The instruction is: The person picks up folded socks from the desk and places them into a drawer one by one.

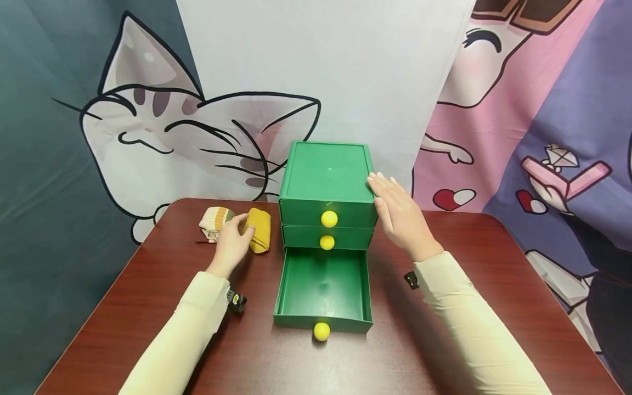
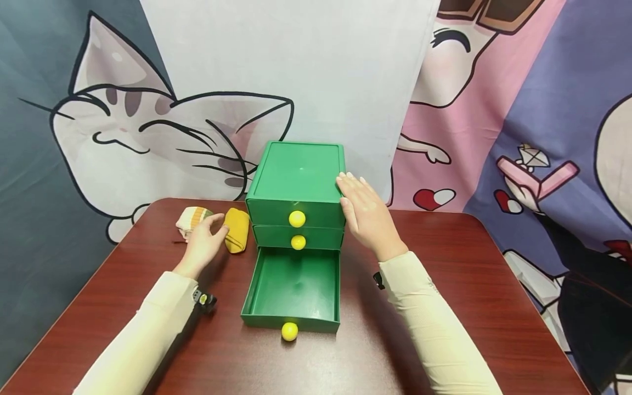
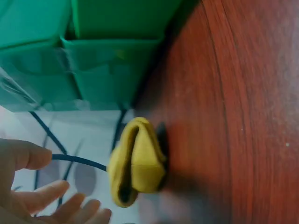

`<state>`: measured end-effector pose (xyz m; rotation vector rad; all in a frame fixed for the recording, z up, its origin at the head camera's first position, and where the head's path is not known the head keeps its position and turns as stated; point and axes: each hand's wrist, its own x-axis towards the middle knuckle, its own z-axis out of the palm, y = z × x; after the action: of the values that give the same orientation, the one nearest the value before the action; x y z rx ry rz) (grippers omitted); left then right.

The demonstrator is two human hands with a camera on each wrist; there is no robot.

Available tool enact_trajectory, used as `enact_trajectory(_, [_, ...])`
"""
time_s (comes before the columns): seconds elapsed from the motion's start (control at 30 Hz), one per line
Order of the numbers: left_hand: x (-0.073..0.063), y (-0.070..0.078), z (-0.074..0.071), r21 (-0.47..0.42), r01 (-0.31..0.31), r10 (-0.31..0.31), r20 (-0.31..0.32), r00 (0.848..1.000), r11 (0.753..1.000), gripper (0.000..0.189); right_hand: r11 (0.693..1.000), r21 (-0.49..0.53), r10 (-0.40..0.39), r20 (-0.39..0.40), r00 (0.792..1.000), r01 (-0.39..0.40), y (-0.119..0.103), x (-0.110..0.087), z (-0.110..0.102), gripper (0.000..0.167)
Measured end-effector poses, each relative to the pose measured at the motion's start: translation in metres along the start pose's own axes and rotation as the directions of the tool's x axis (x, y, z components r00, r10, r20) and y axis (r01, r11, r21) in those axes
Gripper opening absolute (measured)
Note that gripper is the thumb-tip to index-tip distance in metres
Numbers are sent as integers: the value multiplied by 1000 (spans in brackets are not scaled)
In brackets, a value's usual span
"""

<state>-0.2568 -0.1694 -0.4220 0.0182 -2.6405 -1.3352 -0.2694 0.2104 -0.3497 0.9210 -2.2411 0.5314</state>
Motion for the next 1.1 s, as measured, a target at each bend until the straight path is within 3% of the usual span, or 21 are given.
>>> enact_trajectory(0.2, [10,-10,10,32,120,-122,59,991,992,60,1000,4,-5,-6,1000,5,-2,0,-1,45])
enact_trajectory(0.43, [21,-22,16,1,258,-256,99,961,966,70,1000,1,-5,3,1000,5,-1,2,0,46])
enact_trajectory(0.7, [28,-29,20,17,264,-265,102,959,964,64,1000,0,-8,-4,1000,8,-1,3,-1,51])
enact_trajectory(1.1, [22,-31,19,-179,343,-327,112,938,922,49,1000,-4,1,-6,1000,-1,0,1,1,45])
